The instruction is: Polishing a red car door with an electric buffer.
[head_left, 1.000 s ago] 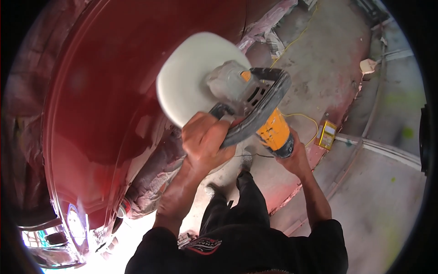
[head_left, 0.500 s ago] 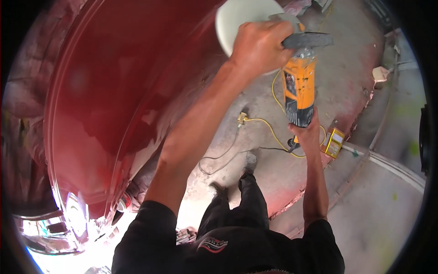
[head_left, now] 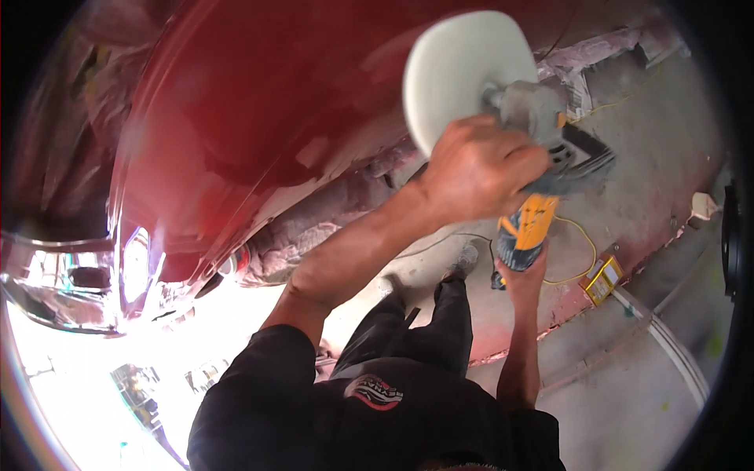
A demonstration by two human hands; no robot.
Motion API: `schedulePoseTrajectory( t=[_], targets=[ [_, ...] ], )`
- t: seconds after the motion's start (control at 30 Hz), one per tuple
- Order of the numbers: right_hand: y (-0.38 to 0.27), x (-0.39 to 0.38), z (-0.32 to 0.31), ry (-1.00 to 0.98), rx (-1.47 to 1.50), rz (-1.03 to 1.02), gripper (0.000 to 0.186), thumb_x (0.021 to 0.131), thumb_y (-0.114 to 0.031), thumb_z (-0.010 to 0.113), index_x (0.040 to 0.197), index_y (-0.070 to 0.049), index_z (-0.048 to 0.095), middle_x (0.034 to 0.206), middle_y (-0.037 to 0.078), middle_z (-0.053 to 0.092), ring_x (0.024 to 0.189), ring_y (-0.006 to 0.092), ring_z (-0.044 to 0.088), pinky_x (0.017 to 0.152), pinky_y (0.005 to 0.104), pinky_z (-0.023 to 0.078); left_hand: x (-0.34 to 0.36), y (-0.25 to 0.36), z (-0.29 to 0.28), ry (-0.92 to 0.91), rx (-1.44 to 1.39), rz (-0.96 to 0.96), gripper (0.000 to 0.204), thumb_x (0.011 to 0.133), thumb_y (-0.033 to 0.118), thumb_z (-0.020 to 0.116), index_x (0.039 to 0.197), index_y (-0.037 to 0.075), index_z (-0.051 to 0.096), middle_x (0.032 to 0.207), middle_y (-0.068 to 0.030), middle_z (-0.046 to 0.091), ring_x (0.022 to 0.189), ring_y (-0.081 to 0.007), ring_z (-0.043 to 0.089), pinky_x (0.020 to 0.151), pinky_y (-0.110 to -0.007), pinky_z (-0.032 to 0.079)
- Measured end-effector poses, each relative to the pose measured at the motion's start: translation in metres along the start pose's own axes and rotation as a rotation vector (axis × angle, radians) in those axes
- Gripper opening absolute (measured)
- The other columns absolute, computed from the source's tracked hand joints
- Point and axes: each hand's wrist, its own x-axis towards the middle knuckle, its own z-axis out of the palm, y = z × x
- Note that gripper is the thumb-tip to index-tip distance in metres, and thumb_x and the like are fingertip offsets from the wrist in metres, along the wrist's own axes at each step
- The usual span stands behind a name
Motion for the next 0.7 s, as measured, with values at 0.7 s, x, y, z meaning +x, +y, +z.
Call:
schedulePoseTrajectory(
  t=[0.7],
  targets=[
    [-0.068,-0.236,0.128,-0.532,0.209,0.061,0.09,0.074,-0.011,0.083,0.151,-0.004,0.036,0.127,0.021,0.065,0.123,0.0331,0.063,0.104,0.0397,0.049,-0.155,0.158,-0.263,-0.244,0.419,-0.206,0.014,0.067,-0.003,0.074,0.073,0.004,0.064,0.061,-0.0093,0.056,0.053,-0.0275,0.057,0.051,-0.038,0.046]
  ],
)
